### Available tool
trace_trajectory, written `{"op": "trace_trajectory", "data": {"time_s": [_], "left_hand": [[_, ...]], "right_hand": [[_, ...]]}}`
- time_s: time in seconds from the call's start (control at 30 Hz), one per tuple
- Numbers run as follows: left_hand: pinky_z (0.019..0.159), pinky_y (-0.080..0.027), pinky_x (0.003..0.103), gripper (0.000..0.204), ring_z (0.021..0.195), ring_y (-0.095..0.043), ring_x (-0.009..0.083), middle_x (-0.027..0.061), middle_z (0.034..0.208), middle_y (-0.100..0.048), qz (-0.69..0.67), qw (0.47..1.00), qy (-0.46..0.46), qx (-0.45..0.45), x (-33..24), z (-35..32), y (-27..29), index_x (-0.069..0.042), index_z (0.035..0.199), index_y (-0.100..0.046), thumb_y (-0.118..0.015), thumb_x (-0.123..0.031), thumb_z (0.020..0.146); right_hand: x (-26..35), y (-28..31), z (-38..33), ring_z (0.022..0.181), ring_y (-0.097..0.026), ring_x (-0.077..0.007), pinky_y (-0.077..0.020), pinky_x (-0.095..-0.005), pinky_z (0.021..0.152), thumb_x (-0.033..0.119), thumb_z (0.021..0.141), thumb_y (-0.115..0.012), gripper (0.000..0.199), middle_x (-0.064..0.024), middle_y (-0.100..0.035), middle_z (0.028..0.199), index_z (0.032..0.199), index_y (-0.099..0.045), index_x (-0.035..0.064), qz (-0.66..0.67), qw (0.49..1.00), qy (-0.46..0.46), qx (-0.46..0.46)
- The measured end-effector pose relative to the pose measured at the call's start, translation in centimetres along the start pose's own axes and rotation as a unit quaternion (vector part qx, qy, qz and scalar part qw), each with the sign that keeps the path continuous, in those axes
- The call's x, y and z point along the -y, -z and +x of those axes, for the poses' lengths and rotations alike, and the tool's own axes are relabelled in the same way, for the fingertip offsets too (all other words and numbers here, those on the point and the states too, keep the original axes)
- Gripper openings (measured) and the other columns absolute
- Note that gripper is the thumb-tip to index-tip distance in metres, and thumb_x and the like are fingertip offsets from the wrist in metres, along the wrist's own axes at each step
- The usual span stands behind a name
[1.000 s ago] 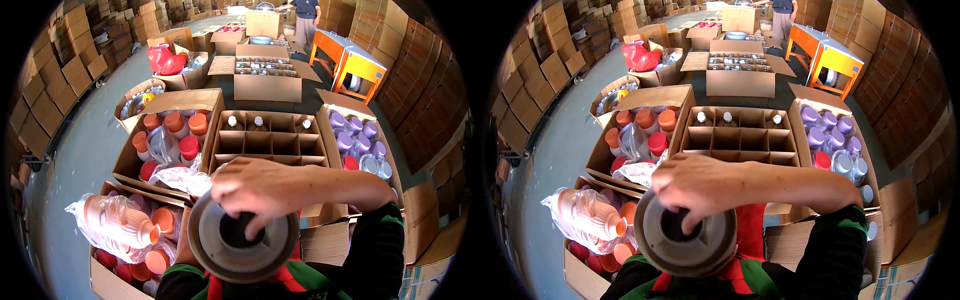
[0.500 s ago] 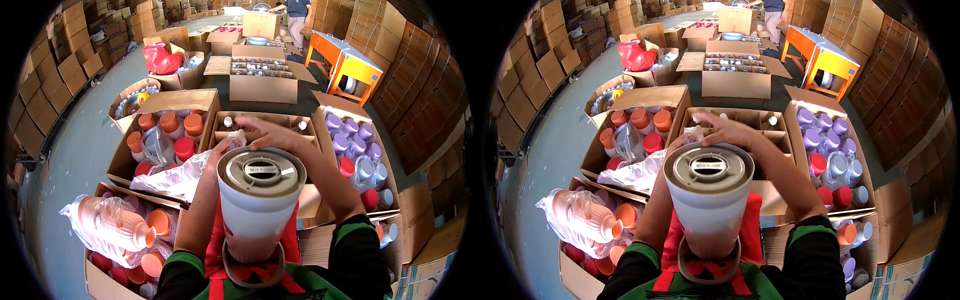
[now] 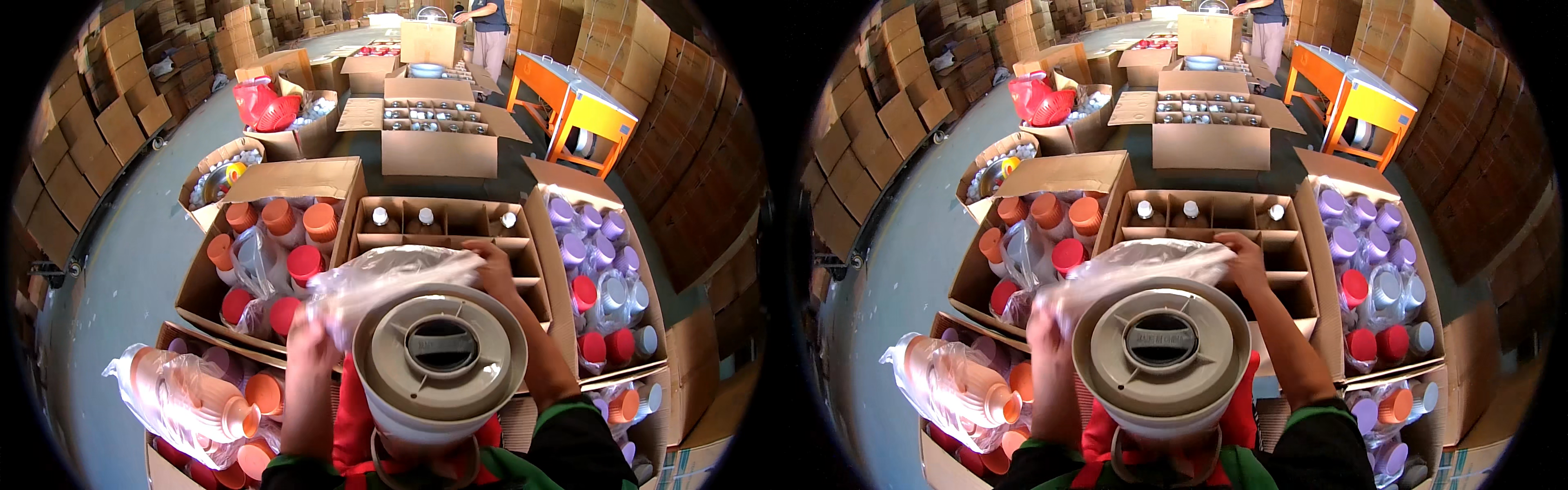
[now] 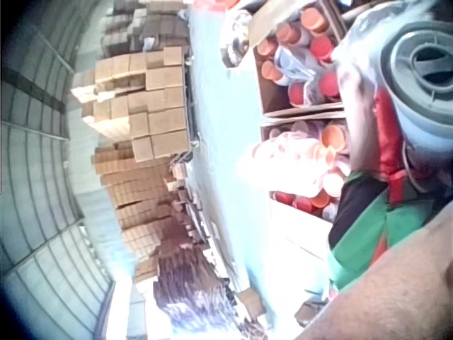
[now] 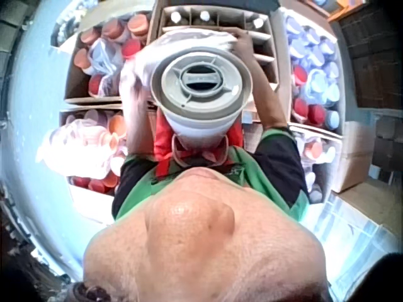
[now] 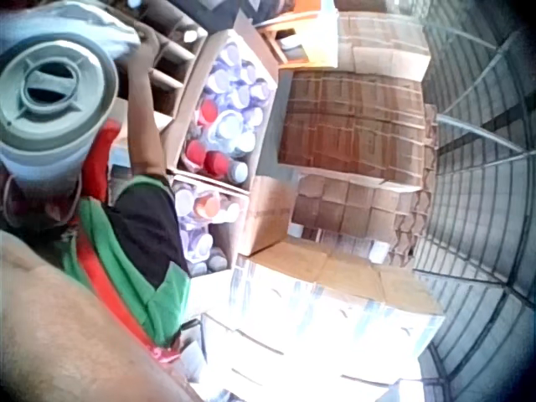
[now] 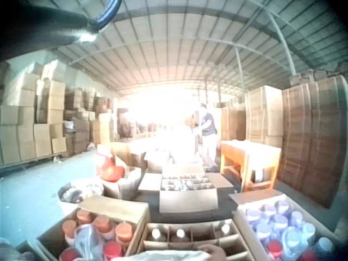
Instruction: The person removes a white plastic container from a bag, inserts a metallic liner and a colored lid, secures the lid by hand, and then places the assembled item into a cardboard box alongside other containers.
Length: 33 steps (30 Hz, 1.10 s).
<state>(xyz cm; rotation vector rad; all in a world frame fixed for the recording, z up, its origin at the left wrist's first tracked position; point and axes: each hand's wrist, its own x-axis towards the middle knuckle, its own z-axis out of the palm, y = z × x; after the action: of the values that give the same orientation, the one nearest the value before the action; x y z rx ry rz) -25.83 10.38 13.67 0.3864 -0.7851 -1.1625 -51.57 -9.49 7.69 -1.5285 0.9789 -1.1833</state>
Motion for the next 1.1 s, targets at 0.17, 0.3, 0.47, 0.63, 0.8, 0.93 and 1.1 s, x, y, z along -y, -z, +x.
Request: {"op": "trace_trajectory", "data": {"time_s": [0.17,0.3,0.47,0.63,0.8,0.93,1.1], "left_hand": [[0.054,-0.045,0.037,0.025,0.063,-0.059,0.0276,0.0152,0.081,-0.063,0.069,0.891,-0.047,0.447,-4.1,-3.5,-3.7,-0.002,0.091,-0.064,-0.051,-0.023,0.086],[0.083,-0.051,0.034,0.053,0.084,-0.065,0.0268,0.0177,0.101,-0.066,0.365,0.739,-0.051,0.563,-5.0,-5.5,-8.4,-0.004,0.123,-0.054,-0.046,-0.045,0.09],[0.065,-0.05,0.039,0.025,0.081,-0.064,0.0304,0.0139,0.095,-0.065,0.622,0.569,0.2,0.499,0.0,-9.6,-8.6,-0.011,0.103,-0.065,-0.052,-0.026,0.088],[0.066,-0.052,0.034,0.026,0.083,-0.064,0.0216,0.0069,0.092,-0.065,0.676,0.653,0.13,0.316,0.6,-14.3,-1.1,-0.013,0.107,-0.062,-0.053,-0.012,0.083],[0.08,-0.049,0.035,0.042,0.096,-0.061,0.0275,0.0143,0.11,-0.058,0.499,0.797,0.33,0.082,0.6,-19.9,1.6,-0.007,0.119,-0.051,-0.063,-0.005,0.078],[0.097,-0.039,0.039,0.075,0.115,-0.05,0.0299,0.0164,0.121,-0.054,0.527,0.817,0.216,0.089,2.8,-19.3,4.2,-0.001,0.125,-0.045,-0.079,-0.027,0.064],[0.106,-0.026,0.043,0.079,0.126,-0.035,0.0359,0.0197,0.132,-0.042,0.559,0.812,0.118,0.117,6.3,-15.6,7.6,-0.002,0.126,-0.046,-0.072,-0.038,0.06]], "right_hand": [[6.5,4.0,-9.5,0.083,-0.059,-0.0192,-0.0457,-0.0321,0.078,-0.001,0.079,-0.06,0.004,-0.0067,-0.062,0.083,0.076,-0.06,0.0015,0.215,0.953,0.118,0.178],[7.3,3.5,-11.8,0.1,-0.059,-0.0258,-0.035,-0.0388,0.098,0.008,0.074,-0.067,0.018,-0.0136,-0.066,0.096,0.091,-0.066,0.0028,-0.018,0.967,0.126,0.221],[0.9,-0.1,-10.2,0.106,-0.056,-0.025,-0.0361,-0.0378,0.098,0.01,0.078,-0.063,0.024,-0.0134,-0.064,0.106,0.101,-0.064,0.0027,-0.187,0.968,0.084,0.146],[-2.0,1.2,-7.6,0.109,-0.054,-0.0235,-0.0387,-0.0366,0.096,0.011,0.084,-0.058,0.027,-0.0115,-0.061,0.113,0.109,-0.061,0.0017,0.126,0.948,-0.19,0.221],[-1.0,1.4,-14.0,0.117,-0.047,-0.0248,-0.0361,-0.0367,0.101,0.016,0.09,-0.05,0.046,-0.0133,-0.049,0.129,0.133,-0.041,0.0009,0.133,0.974,-0.07,0.171],[-1.3,0.5,-24.0,0.129,-0.03,-0.0265,-0.0194,-0.0373,0.109,0.022,0.06,-0.069,0.089,-0.012,-0.036,0.139,0.137,-0.03,0.0002,0.124,0.911,-0.141,0.366],[-1.6,-1.0,-22.9,0.12,-0.04,-0.0263,-0.0321,-0.0377,0.101,0.037,0.077,-0.06,0.072,-0.0137,-0.044,0.13,0.132,-0.036,-0.0016,0.028,0.946,-0.219,0.237]]}}
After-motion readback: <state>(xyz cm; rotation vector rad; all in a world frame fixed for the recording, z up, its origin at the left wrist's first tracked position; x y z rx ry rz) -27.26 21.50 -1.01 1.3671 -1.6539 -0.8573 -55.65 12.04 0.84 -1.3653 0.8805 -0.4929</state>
